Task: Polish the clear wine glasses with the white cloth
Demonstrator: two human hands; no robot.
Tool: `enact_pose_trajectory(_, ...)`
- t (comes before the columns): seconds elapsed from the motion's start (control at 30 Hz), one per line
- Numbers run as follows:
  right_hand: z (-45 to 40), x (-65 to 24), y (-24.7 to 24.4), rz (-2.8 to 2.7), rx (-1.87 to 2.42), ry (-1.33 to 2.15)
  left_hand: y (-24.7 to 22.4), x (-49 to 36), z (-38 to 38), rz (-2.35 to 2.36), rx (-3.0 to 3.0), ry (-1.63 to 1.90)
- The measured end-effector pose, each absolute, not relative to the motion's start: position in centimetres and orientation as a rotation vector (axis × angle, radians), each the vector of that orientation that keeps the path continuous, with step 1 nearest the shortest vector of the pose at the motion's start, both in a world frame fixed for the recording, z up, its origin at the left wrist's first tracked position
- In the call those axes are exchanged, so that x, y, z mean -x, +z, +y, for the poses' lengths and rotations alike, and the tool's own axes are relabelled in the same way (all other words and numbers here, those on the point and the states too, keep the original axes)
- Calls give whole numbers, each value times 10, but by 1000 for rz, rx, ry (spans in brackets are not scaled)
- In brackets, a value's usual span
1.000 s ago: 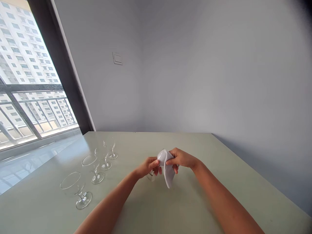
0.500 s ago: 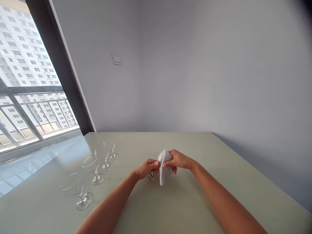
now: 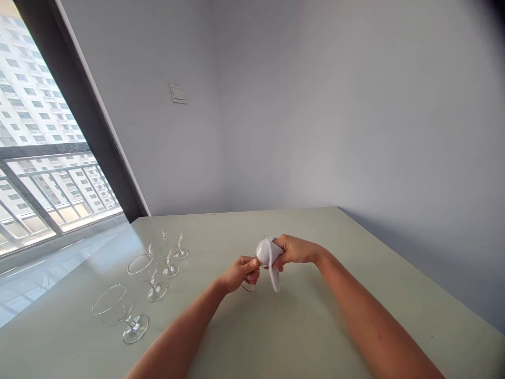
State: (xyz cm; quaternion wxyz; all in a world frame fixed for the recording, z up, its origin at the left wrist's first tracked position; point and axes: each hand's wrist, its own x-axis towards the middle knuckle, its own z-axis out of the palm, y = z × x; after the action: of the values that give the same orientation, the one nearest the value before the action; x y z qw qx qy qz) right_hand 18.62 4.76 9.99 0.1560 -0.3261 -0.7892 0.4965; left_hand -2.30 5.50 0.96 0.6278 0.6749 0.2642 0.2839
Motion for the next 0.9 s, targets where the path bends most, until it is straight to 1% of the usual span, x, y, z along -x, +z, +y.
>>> enact_pose_trajectory(0.07, 46, -193, 106, -2325, 907, 1322, 14, 25, 54, 516, -1411, 557)
enact_pose_trajectory(0.17, 49, -205, 109, -2334, 1009, 1065, 17, 24, 55, 571, -1397, 593)
enact_pose_trajectory(0.23, 52, -210, 110, -2255, 1154, 837, 15, 23, 57, 706, -1472, 694)
enact_pose_trajectory(0.33, 50, -210, 114, -2123, 1308, 469, 8, 23, 63, 1080, -1591, 822)
enact_pose_trajectory(0.47, 39, -183, 109, -2315, 1077, 107, 1, 23, 66, 1544, -1747, 769)
enact_pose_trajectory(0.53, 36, -162, 96, -2393, 977, -13, 0, 21, 63, 1660, -1949, 741)
enact_pose_trajectory(0.6, 38, -145, 78, -2370, 964, -103, 0, 19, 59, 1727, -2178, 757)
enact_pose_trajectory(0.67, 45, -137, 64, -2271, 1009, -101, 0, 17, 54, 1727, -2340, 800)
enact_pose_trajectory(0.73, 53, -138, 55, -2128, 1077, 74, 0, 16, 51, 1684, -2411, 855)
enact_pose_trajectory(0.8, 63, -145, 50, -1948, 1133, 426, 0, 15, 49, 1603, -2400, 932)
enact_pose_trajectory(0.9, 76, -152, 41, -1529, 1123, 951, 0, 11, 47, 1485, -2199, 1021)
